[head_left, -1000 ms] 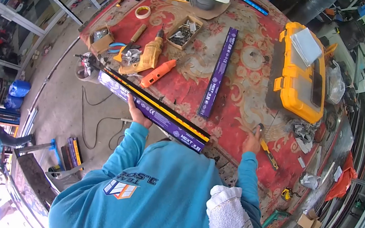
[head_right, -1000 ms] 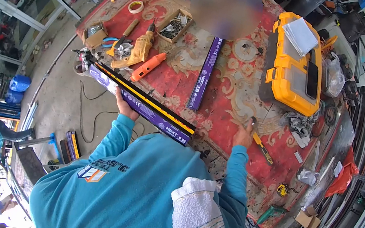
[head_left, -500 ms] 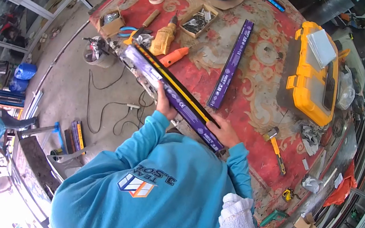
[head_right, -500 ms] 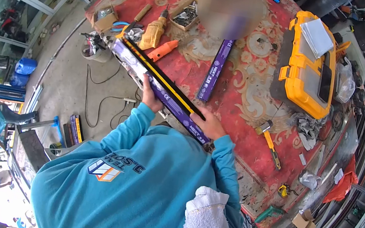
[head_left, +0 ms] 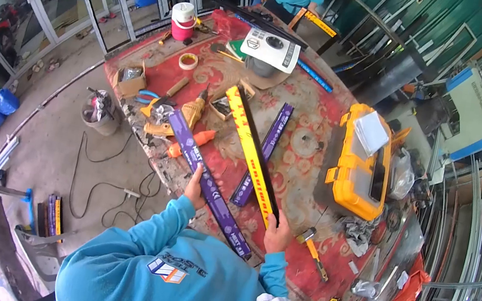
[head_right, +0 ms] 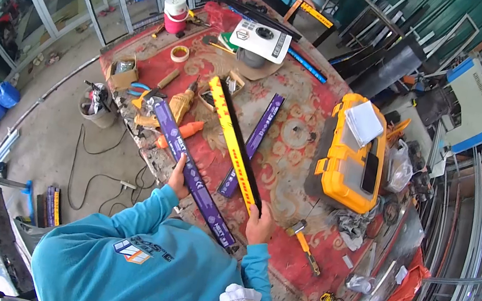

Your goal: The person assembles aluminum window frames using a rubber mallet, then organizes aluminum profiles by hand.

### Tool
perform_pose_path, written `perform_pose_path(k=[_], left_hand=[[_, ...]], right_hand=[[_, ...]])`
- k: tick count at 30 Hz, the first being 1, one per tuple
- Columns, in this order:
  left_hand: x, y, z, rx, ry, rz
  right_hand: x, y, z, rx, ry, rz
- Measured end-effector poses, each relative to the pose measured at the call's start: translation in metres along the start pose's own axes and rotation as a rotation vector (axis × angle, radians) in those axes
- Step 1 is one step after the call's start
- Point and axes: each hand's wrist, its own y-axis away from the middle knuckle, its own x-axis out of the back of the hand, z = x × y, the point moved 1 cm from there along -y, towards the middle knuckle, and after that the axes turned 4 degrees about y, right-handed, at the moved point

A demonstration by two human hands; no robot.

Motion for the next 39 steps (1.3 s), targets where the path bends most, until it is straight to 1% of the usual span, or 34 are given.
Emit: perform_pose_path(k=[2,3,4,7,9,12,13,17,19,20,25,26,27,29,30,31,32,34,35,37,38,39], left_hand=[[-0.012,0.016,0.005,-0.044,0.101,-0.027],[-0.018,0.023,0.007,-0.063,0.117,0.006],[-0.014,0.022,0.008,-0.078,0.118,-0.008],[-0.004,0.026,0.009,-0.076,0.132,0.052],[-0.005,0.030,0.013,-0.075,0.127,0.057],[0.002,0.028,0.016,-0.078,0.122,0.079],[0.002,0.029,0.017,-0.076,0.105,0.086],[-0.005,0.037,0.026,-0.089,0.083,0.097],[-0.006,0.039,0.028,-0.092,0.099,0.099],[-0.006,0.038,0.029,-0.086,0.105,0.110],[0.010,0.023,0.027,-0.070,0.107,0.157],[-0.001,0.026,0.029,-0.050,0.116,0.196],[0.006,0.021,0.027,-0.032,0.093,0.177],[-0.010,0.024,0.028,-0.023,0.034,0.186],[-0.024,0.030,0.028,-0.022,0.013,0.220],[-0.015,0.017,0.027,0.004,0.021,0.193],[-0.026,0.014,0.027,0.028,0.020,0.175],[-0.041,0.005,0.027,0.104,0.084,0.050],[-0.047,0.001,0.028,0.107,0.082,0.048],[-0.061,-0.009,0.032,0.144,0.131,-0.110],[-0.064,-0.012,0.031,0.143,0.128,-0.112],[-0.068,-0.019,0.033,0.108,0.055,-0.130]], right_hand=[[0.014,-0.001,-0.002,-0.033,0.017,0.123],[0.018,-0.002,-0.003,-0.003,-0.109,0.173],[0.023,-0.003,0.001,0.016,-0.116,0.176],[0.034,0.002,0.008,0.027,-0.135,0.144],[0.040,0.006,-0.001,0.009,-0.078,0.261],[0.038,0.008,0.011,0.002,-0.101,0.242],[0.035,0.009,0.013,0.014,-0.058,0.294],[0.033,0.020,0.010,-0.001,-0.121,0.300],[0.034,0.024,0.007,-0.057,-0.153,0.227],[0.035,0.026,0.004,-0.054,-0.152,0.226],[0.031,0.036,0.001,-0.032,-0.137,0.300],[0.031,0.042,0.006,-0.066,-0.122,0.288],[0.030,0.045,0.012,-0.071,-0.094,0.275],[0.031,0.053,0.007,-0.115,-0.054,0.253],[0.031,0.054,-0.001,-0.172,-0.130,0.218],[0.030,0.059,-0.005,-0.224,-0.211,0.185],[0.029,0.068,-0.002,-0.243,-0.209,0.179],[0.025,0.075,0.004,-0.289,-0.370,0.132],[0.022,0.079,0.005,-0.286,-0.380,0.143],[0.022,0.082,0.003,-0.254,-0.325,0.150],[0.023,0.086,0.000,-0.229,-0.269,0.152],[0.024,0.087,-0.003,-0.237,-0.256,0.170]])
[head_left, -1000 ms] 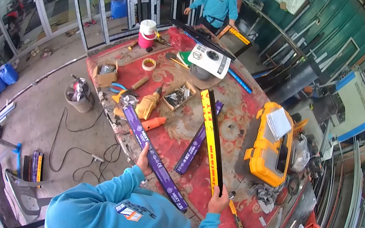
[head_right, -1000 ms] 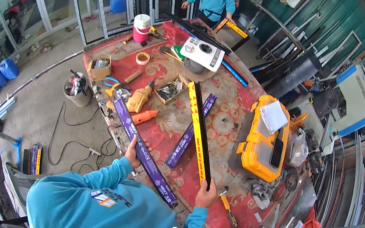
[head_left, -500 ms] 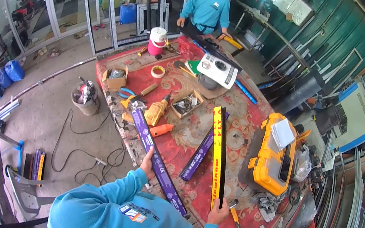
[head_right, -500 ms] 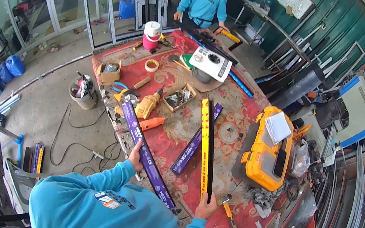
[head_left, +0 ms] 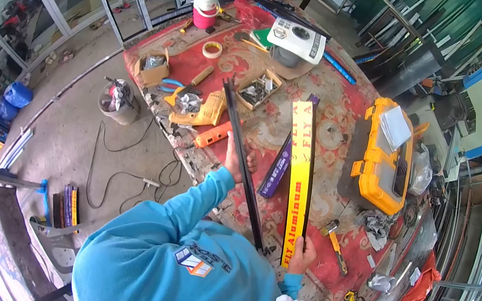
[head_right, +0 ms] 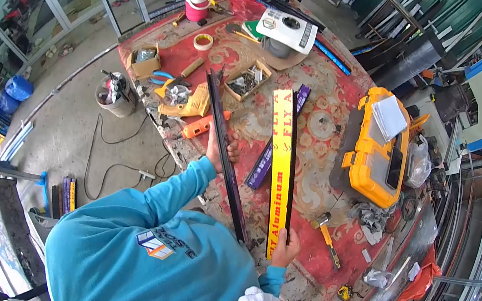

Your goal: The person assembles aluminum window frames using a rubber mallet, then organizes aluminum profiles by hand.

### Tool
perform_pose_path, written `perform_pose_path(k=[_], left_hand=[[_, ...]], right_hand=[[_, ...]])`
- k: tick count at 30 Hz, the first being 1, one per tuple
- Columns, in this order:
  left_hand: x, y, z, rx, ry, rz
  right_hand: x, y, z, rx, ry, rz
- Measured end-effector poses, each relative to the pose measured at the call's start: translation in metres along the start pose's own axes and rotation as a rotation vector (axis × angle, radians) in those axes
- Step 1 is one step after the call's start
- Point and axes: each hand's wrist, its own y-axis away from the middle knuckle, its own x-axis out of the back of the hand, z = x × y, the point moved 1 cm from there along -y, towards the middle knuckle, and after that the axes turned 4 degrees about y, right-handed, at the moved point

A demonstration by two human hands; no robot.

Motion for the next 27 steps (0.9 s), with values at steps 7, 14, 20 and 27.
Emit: perform_pose_path(k=[7,14,20,27], left_hand=[[-0.029,-0.028,-0.002,-0.114,-0.215,0.072],[-0.051,-0.013,-0.010,-0.206,-0.129,-0.091],[-0.046,-0.015,-0.005,-0.140,-0.101,-0.260],[-0.081,0.017,0.001,-0.180,-0.100,-0.088]], right_hand=[[-0.005,-0.005,-0.004,-0.013,-0.019,0.015],[-0.030,-0.022,-0.048,0.044,-0.073,-0.008],[-0.061,-0.027,-0.091,0.134,-0.001,-0.059],[-0.077,-0.028,-0.102,0.222,0.055,-0.152]])
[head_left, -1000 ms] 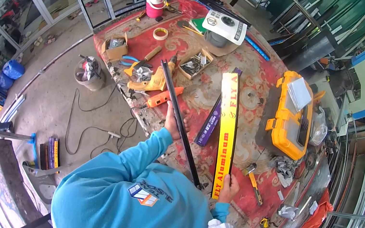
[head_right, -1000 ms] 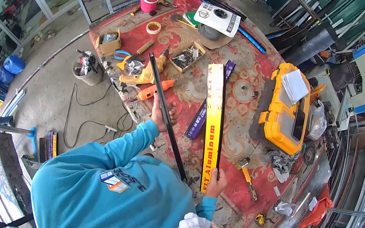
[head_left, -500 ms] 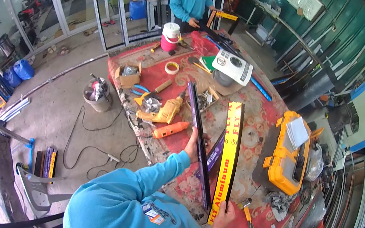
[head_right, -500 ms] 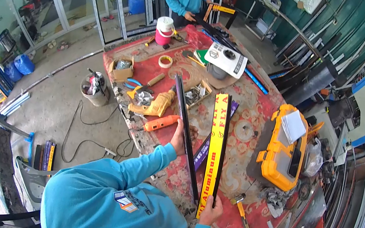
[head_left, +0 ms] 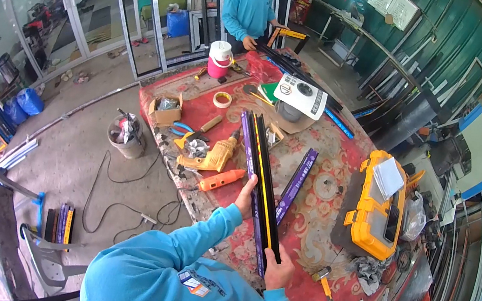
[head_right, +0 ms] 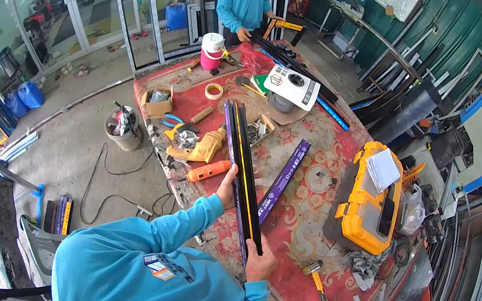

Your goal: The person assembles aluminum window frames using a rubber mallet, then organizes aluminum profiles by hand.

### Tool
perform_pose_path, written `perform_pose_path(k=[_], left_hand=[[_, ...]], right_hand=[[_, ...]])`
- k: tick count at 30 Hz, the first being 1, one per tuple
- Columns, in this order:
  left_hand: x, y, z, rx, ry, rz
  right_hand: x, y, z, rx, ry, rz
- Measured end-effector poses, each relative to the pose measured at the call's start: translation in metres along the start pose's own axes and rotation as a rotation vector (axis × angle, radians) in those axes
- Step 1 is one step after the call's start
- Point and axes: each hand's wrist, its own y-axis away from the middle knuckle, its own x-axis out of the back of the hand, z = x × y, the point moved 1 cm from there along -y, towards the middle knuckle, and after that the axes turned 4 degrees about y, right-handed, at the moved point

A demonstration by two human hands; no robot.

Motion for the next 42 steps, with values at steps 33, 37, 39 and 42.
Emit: perform_pose_path(k=[33,37,39,42], left_hand=[[0.111,-0.069,-0.092,-0.033,-2.213,0.300],[0.132,-0.081,-0.051,-0.090,-2.335,0.327],[0.133,-0.080,-0.038,-0.213,-2.395,0.374],[0.142,-0.075,-0.035,-0.270,-2.402,0.239]], right_hand=[[0.006,0.039,0.154,-0.515,0.432,0.251],[-0.014,0.009,0.184,-0.612,0.360,0.093],[-0.017,-0.004,0.190,-0.408,0.567,-0.066],[-0.011,-0.011,0.203,-0.470,0.448,-0.145]])
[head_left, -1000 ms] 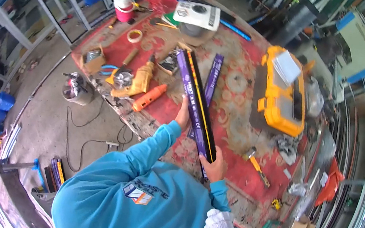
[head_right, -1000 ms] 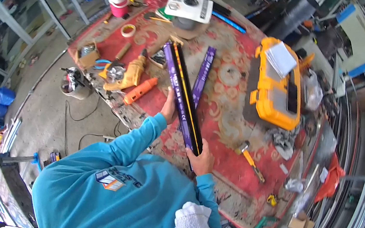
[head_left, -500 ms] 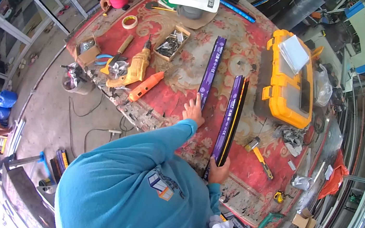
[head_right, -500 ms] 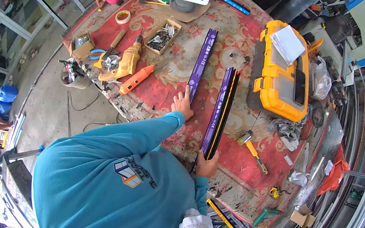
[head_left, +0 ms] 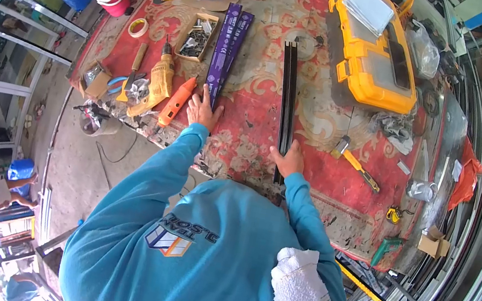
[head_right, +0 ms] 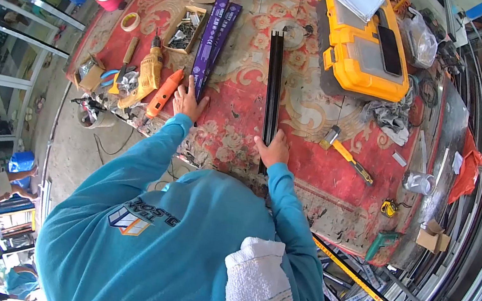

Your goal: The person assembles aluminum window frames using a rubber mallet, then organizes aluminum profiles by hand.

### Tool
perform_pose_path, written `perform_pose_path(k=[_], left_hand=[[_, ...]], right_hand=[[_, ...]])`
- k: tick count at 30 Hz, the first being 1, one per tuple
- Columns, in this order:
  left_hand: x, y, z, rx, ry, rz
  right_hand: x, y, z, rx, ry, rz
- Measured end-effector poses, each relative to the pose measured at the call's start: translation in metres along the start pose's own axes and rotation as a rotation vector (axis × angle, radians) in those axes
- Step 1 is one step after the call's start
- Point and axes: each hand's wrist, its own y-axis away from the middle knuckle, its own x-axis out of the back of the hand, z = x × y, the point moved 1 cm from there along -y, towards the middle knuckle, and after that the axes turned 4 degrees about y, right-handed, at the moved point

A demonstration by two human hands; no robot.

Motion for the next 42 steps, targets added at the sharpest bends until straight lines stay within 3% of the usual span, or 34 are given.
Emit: perform_pose_path(k=[2,4,6,8,9,10,12,14,16,20,32,36,42], left_hand=[[-0.013,0.006,-0.004,-0.032,-0.041,-0.010],[-0.030,0.008,-0.010,0.035,0.206,-0.083],[-0.038,0.007,-0.014,0.058,0.235,-0.069],[-0.046,0.000,-0.033,-0.020,0.548,0.065],[-0.064,-0.010,-0.048,0.025,0.853,0.082],[-0.060,-0.013,-0.054,0.025,0.850,0.080],[-0.047,-0.015,-0.056,0.180,0.655,-0.119],[-0.018,-0.004,-0.022,0.234,0.568,-0.097],[-0.009,0.003,0.000,0.075,0.350,0.062],[-0.001,0.028,0.042,0.062,-0.052,0.081],[-0.003,0.035,0.017,-0.098,0.192,0.045],[-0.001,0.044,0.025,-0.014,0.232,-0.063],[-0.007,0.049,0.039,0.234,0.271,-0.021]], right_hand=[[-0.003,0.000,0.014,0.022,-0.002,0.054],[0.005,0.007,0.023,-0.030,-0.243,-0.042],[0.000,0.014,0.043,-0.058,-0.288,-0.078],[0.008,0.034,0.047,-0.085,-0.227,-0.058],[0.009,0.042,0.051,-0.101,-0.244,-0.077],[0.008,0.049,0.056,-0.103,-0.246,-0.079],[0.004,0.060,0.067,-0.076,-0.262,-0.079],[0.000,0.065,0.074,-0.061,-0.311,-0.066],[-0.002,0.070,0.077,-0.049,-0.361,-0.059],[0.000,0.065,0.076,0.003,-0.301,-0.033],[0.004,0.067,0.086,0.050,-0.343,-0.072],[0.009,0.065,0.086,0.106,-0.292,-0.093],[0.005,0.054,0.105,0.144,-0.255,-0.122]])
